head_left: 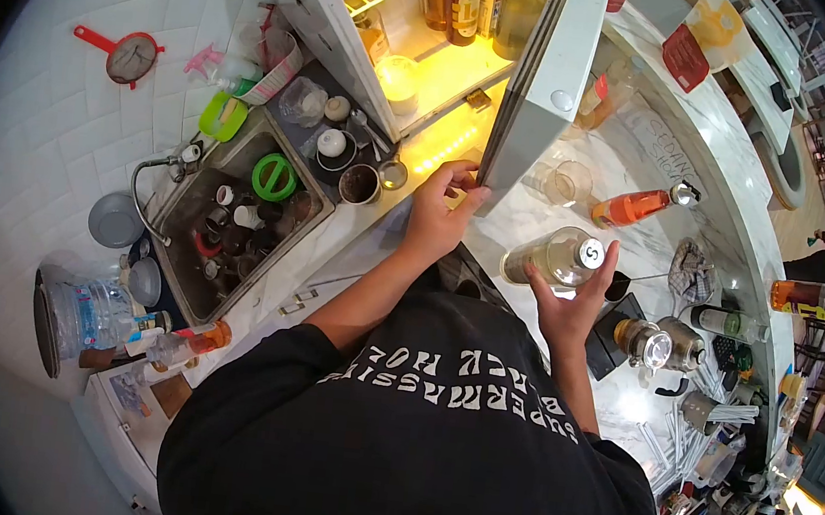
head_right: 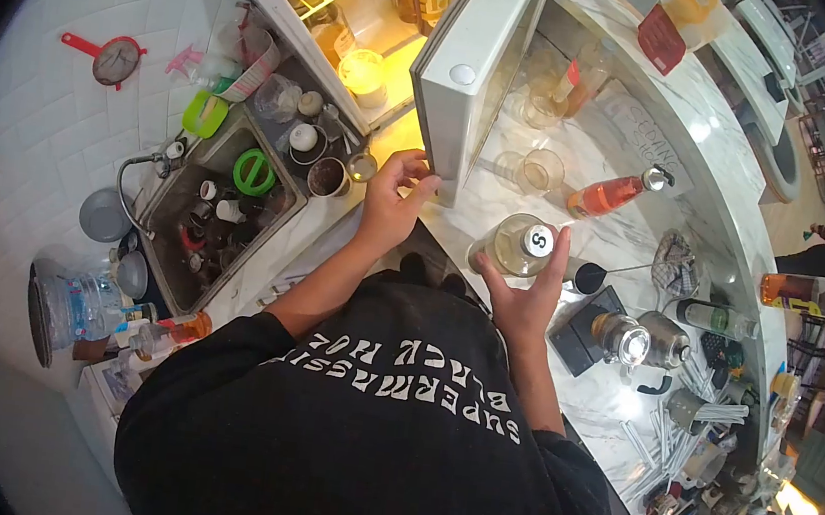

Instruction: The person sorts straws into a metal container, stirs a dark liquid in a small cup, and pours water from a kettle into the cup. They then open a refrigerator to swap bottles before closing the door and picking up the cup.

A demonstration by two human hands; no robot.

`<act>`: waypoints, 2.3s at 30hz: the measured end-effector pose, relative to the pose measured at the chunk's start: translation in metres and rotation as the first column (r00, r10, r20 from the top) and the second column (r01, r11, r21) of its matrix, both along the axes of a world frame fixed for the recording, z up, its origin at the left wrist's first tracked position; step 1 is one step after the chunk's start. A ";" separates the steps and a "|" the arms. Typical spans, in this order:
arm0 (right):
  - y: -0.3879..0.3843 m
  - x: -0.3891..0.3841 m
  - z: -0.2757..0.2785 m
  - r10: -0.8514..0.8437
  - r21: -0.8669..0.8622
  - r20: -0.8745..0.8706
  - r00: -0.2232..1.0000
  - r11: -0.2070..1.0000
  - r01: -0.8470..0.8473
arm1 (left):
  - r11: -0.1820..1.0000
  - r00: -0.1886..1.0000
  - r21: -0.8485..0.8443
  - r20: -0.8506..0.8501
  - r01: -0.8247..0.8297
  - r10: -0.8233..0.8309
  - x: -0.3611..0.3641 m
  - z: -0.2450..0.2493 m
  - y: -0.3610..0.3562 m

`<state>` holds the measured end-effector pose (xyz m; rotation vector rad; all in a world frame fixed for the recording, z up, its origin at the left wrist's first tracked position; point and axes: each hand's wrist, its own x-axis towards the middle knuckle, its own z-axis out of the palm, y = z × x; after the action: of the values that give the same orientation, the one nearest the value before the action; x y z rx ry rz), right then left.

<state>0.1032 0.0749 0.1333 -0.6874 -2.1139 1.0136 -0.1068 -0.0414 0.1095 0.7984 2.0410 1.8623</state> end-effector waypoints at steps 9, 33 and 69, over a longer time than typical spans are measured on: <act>0.005 0.030 -0.008 0.013 -0.005 -0.061 0.998 1.000 -0.014 | 0.991 0.994 -0.081 -0.002 0.106 -0.106 0.030 -0.006 0.004; -0.028 -0.055 0.007 0.090 0.111 -0.071 0.993 0.990 -0.081 | 0.999 0.965 0.024 0.260 0.037 -0.042 -0.039 -0.001 -0.073; 0.099 -0.405 -0.012 -0.190 0.137 -0.194 0.962 0.966 0.219 | 0.985 0.940 -0.052 0.294 -0.165 0.174 -0.130 -0.012 -0.149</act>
<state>-0.3021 0.1743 0.1214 -0.6931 -1.8982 0.7566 -0.2370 -0.1906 0.0975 0.3159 1.9873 1.9038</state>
